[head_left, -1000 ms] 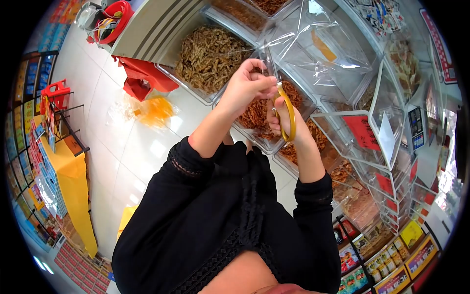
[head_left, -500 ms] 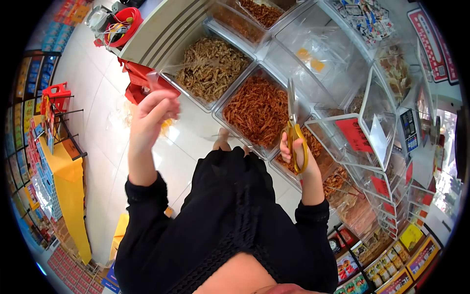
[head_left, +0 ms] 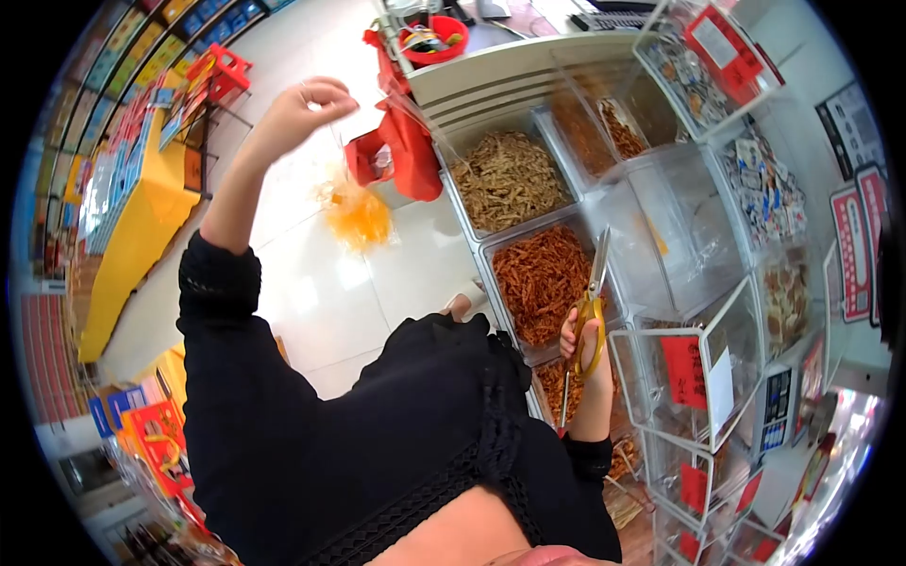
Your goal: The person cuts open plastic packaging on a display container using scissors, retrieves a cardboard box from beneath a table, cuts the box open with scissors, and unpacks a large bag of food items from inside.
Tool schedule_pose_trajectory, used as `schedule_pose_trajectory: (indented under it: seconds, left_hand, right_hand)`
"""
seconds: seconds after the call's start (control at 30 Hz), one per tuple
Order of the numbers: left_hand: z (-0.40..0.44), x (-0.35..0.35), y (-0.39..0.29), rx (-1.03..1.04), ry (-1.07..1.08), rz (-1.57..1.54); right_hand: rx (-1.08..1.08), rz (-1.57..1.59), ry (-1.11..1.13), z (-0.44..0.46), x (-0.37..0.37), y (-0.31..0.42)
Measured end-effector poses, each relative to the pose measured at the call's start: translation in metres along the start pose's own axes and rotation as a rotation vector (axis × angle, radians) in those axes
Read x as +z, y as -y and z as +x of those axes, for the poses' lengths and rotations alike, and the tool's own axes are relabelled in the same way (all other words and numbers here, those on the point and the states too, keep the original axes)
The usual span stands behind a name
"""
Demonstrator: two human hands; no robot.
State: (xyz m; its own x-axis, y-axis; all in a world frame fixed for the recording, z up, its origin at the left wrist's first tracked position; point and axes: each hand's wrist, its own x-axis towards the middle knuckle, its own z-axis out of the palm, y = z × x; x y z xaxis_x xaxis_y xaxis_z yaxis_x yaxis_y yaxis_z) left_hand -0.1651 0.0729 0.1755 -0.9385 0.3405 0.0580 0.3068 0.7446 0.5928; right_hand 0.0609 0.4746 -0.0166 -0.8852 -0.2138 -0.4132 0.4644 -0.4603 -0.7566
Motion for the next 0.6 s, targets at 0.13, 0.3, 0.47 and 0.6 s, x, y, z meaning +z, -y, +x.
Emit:
schedule_pose_trajectory:
  seconds: [0.13, 0.3, 0.47, 0.6]
  left_hand:
    - [-0.017, -0.023, 0.071, -0.191, -0.393, -0.951]
    - [-0.029, -0.068, 0.122, -0.053, -0.674, -1.603]
    - [0.003, -0.098, 0.232, -0.237, -0.748, -1.371]
    - [0.081, -0.052, 0.268, -0.59, -0.744, -1.076]
  right_hand:
    - [0.046, -0.029, 0.076, 0.007, 0.004, -0.014]
    - [0.153, -0.051, 0.063, 0.02, 0.015, -0.035]
    - [0.225, -0.036, 0.002, 0.063, 0.041, -0.052]
    - [0.273, -0.037, -0.088, 0.15, 0.095, -0.064]
